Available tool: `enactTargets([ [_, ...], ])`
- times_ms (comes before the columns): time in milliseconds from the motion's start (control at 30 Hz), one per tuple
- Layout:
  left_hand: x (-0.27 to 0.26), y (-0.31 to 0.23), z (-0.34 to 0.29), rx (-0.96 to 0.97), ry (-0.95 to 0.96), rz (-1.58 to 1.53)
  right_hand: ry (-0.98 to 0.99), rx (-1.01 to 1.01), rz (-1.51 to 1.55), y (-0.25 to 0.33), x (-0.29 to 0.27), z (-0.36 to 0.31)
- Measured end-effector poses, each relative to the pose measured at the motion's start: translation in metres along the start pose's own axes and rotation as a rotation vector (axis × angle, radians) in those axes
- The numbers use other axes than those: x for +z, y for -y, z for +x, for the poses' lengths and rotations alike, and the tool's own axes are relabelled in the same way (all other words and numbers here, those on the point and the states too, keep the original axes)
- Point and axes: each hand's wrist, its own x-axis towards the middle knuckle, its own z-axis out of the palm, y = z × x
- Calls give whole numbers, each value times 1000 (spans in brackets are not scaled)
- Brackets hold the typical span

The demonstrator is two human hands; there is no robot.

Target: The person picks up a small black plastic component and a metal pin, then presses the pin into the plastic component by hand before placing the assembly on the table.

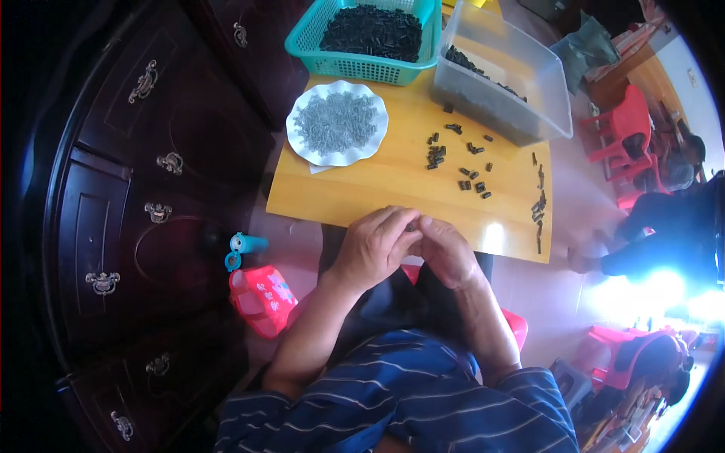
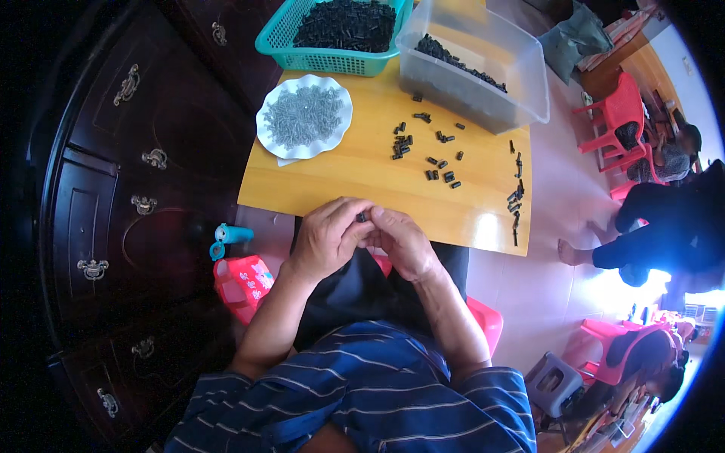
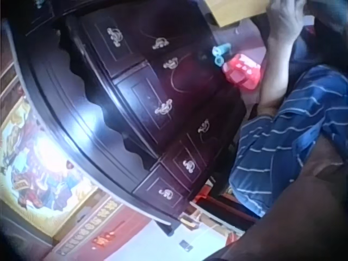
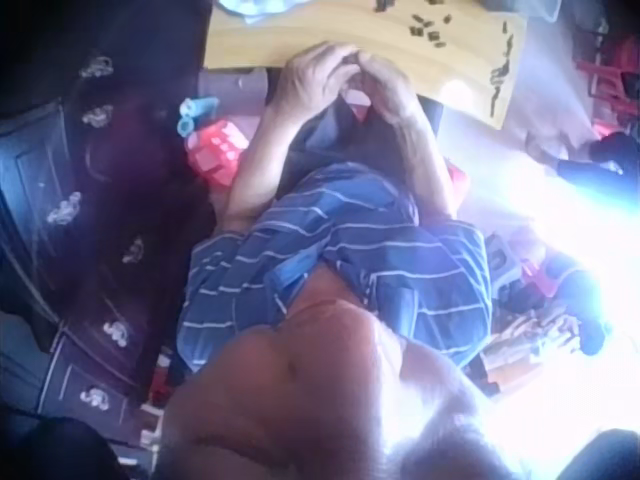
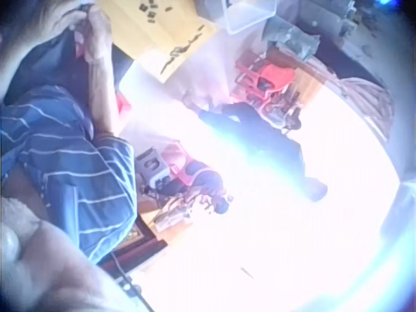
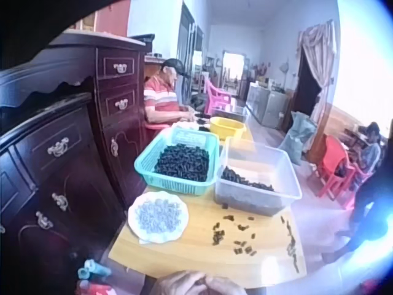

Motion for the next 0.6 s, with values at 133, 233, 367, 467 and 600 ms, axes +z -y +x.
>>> enactTargets([
  [133,-1,-3,1,-3,24,-5,3,39,-81,3,-8,-2],
  [233,-2,-2,-1,20,19,27,8,-21,-279,11,-8,3],
  [367,0,-5,1,-39,-24,88,-138,-156,-865,36,2,19],
  [467,-1,-3,0,-109,-117,51,-186,-246,-1317,54,0,38],
  [600,-4,1,-5,-134,-155,37,-142,-283,-1494,73,-4,72],
])
